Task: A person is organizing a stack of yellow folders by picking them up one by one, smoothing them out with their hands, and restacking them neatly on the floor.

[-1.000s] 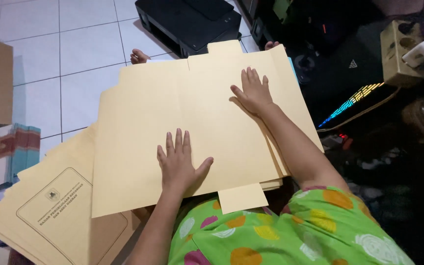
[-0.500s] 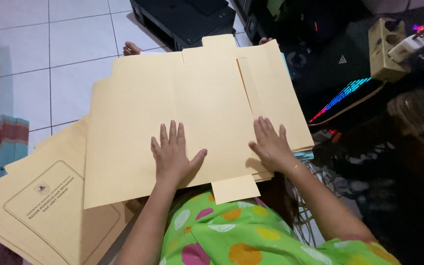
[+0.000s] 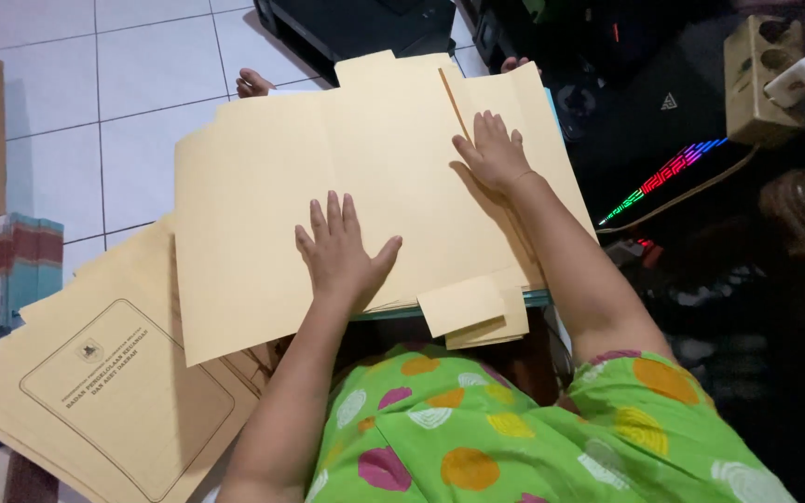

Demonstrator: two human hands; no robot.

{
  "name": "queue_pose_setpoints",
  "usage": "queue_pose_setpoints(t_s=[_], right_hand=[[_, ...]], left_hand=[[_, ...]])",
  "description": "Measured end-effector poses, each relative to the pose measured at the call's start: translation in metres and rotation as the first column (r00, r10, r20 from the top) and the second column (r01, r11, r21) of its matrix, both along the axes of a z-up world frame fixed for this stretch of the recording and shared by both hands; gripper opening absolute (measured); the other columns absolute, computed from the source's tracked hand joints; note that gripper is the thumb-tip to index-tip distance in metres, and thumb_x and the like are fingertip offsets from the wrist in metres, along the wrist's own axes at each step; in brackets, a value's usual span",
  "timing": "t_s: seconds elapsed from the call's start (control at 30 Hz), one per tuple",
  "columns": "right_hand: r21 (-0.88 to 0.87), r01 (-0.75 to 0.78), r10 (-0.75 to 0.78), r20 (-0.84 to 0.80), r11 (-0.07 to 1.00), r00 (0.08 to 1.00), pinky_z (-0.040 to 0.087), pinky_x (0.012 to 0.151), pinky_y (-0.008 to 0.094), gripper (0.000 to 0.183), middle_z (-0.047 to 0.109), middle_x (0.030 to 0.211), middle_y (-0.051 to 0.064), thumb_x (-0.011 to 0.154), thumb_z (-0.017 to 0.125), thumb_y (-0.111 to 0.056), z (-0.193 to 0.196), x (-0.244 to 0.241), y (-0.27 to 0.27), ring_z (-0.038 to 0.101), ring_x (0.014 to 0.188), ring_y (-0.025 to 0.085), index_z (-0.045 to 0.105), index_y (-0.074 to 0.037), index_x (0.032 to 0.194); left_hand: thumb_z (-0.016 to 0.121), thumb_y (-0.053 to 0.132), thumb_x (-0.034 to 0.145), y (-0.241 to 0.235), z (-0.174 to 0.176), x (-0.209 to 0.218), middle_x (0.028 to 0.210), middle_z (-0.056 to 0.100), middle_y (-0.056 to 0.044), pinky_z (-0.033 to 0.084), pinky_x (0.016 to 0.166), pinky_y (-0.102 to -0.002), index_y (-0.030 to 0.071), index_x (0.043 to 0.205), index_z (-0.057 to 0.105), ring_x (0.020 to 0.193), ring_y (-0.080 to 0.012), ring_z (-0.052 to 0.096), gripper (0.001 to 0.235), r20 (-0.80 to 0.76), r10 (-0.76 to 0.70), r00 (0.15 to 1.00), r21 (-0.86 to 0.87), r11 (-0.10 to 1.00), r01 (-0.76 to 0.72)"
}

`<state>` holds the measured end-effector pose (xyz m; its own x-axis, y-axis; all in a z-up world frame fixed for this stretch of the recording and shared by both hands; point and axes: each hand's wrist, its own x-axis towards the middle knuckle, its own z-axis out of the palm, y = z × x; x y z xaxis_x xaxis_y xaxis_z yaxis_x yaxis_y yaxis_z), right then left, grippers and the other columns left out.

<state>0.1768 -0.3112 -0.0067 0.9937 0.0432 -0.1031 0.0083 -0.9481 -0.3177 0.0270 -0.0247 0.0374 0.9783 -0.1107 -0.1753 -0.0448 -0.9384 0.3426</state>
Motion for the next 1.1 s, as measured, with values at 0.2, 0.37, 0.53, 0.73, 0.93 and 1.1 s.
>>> queue_pose_setpoints(t_s=[0.2, 0.37, 0.53, 0.73, 0.93, 1.1], right_hand=[[-0.037, -0.104, 0.105, 0.039, 0.994, 0.994, 0.009, 0.123, 0.062, 0.068, 0.023, 0.167, 0.025, 0.11, 0.029, -0.044, 0.039, -0.158, -0.003, 0.015, 0.156, 0.04, 0.026, 0.001, 0.16], [0.051, -0.203, 0.202, 0.029, 0.978, 0.979, 0.005, 0.12, 0.064, 0.07, 0.021, 0.169, 0.018, 0.103, 0.045, -0.039, 0.009, -0.237, -0.032, 0.013, 0.156, 0.037, 0.025, -0.008, 0.163], [0.118, -0.211, 0.203, 0.073, 0.97, 0.976, 0.005, 0.119, 0.067, 0.097, 0.025, 0.168, 0.02, 0.089, 0.066, -0.061, 0.007, -0.251, -0.024, 0.017, 0.155, 0.037, 0.029, -0.007, 0.161], [0.212, 0.014, -0.029, 0.067, 0.977, 0.997, -0.002, 0.119, 0.069, 0.088, 0.026, 0.166, 0.022, 0.101, 0.031, -0.071, 0.022, -0.207, -0.001, 0.018, 0.155, 0.038, 0.028, -0.006, 0.161], [-0.09, 0.158, -0.153, 0.061, 0.983, 0.986, 0.009, 0.12, 0.068, 0.091, 0.029, 0.164, 0.027, 0.1, 0.043, -0.068, 0.013, -0.163, 0.024, 0.024, 0.155, 0.038, 0.028, 0.0, 0.159], [-0.083, 0.26, -0.26, 0.017, 0.962, 0.966, 0.004, 0.123, 0.063, 0.104, 0.014, 0.165, 0.034, 0.096, 0.032, -0.077, 0.016, -0.161, 0.073, 0.008, 0.157, 0.044, 0.021, 0.003, 0.161]], left_hand=[[0.036, 0.07, 0.091, -0.003, -0.002, 0.004, 0.17, 0.017, -0.02, 0.001, 0.12, -0.067, 0.004, 0.162, 0.025, 0.157, -0.0406, 0.008, 0.098, 0.033, 0.051, 0.998, 0.025, 0.998, -0.052], [0.038, 0.069, 0.093, -0.003, 0.0, 0.001, 0.17, 0.016, -0.022, 0.004, 0.12, -0.068, 0.002, 0.162, 0.024, 0.157, -0.0424, 0.007, 0.097, 0.046, 0.043, 0.998, -0.021, 0.999, -0.043], [0.033, 0.06, 0.101, -0.002, 0.002, -0.003, 0.169, 0.018, -0.023, 0.006, 0.12, -0.067, 0.0, 0.161, 0.026, 0.156, -0.0427, 0.008, 0.085, 0.074, 0.048, 0.996, -0.055, 0.998, -0.044], [0.031, 0.037, 0.106, 0.002, -0.005, -0.001, 0.168, 0.023, -0.021, 0.009, 0.12, -0.065, 0.003, 0.16, 0.031, 0.156, -0.0404, 0.012, 0.064, 0.12, 0.062, 0.991, -0.076, 0.996, -0.053], [0.032, 0.041, 0.105, 0.002, -0.012, 0.004, 0.169, 0.023, -0.018, 0.01, 0.12, -0.065, 0.007, 0.16, 0.031, 0.157, -0.0383, 0.012, 0.064, 0.126, 0.074, 0.989, -0.079, 0.995, -0.065], [0.032, 0.043, 0.106, 0.003, -0.017, 0.004, 0.169, 0.022, -0.017, 0.01, 0.12, -0.064, 0.007, 0.16, 0.031, 0.157, -0.0377, 0.012, 0.065, 0.132, 0.073, 0.989, -0.069, 0.996, -0.064]])
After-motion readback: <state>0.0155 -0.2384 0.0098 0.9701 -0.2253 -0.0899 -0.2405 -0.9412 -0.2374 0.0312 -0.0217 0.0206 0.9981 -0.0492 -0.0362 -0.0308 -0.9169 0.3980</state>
